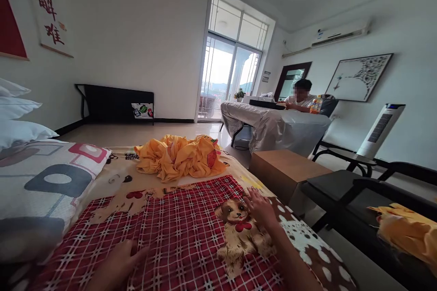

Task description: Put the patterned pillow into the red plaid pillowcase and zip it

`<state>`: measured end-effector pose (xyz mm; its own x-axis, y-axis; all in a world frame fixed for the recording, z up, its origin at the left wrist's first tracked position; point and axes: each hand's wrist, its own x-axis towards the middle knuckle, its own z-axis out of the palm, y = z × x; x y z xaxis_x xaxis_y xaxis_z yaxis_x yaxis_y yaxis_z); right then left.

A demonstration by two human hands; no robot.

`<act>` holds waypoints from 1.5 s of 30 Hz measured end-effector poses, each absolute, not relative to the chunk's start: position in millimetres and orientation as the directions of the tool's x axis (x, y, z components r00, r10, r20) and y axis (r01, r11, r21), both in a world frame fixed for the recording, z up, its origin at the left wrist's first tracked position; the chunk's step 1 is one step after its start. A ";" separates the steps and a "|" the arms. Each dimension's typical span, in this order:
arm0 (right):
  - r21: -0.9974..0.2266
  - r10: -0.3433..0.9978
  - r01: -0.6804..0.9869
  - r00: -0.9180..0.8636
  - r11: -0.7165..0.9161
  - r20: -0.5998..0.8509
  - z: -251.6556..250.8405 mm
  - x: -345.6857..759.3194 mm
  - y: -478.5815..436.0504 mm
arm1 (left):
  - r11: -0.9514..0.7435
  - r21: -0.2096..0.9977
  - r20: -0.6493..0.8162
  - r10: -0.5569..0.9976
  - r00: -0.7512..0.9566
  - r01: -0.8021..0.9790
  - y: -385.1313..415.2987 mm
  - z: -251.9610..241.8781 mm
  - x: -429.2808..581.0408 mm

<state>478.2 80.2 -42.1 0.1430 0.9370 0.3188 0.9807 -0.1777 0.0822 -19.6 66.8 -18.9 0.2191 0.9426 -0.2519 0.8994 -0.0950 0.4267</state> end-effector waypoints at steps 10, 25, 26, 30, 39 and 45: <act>0.058 0.982 0.980 0.187 -0.188 0.026 -48.2 453.7 92.1 | -0.097 0.233 -0.302 0.939 0.167 0.968 57.0 3.7 -24.6; -0.002 0.978 0.981 0.191 -0.192 0.080 -38.7 420.9 204.4 | 0.009 0.240 -0.112 0.993 0.019 0.971 165.2 -5.5 15.4; -0.008 0.978 0.981 0.192 -0.192 0.076 -45.3 422.2 204.2 | 0.009 0.256 -0.108 0.994 0.019 0.967 167.9 -12.2 12.9; -0.029 0.976 0.981 0.193 -0.192 0.101 -59.3 426.5 202.4 | -0.006 0.259 -0.101 0.994 0.034 0.966 175.1 -24.0 0.8; -0.034 0.942 0.954 0.299 -0.297 0.152 -42.1 419.5 202.2 | -0.029 0.126 -0.056 0.998 0.036 0.992 173.4 -10.1 -3.5; -0.073 0.978 0.993 0.104 -0.092 0.182 -34.0 344.7 199.4 | -0.265 0.042 0.126 0.958 0.258 0.963 170.8 16.5 60.3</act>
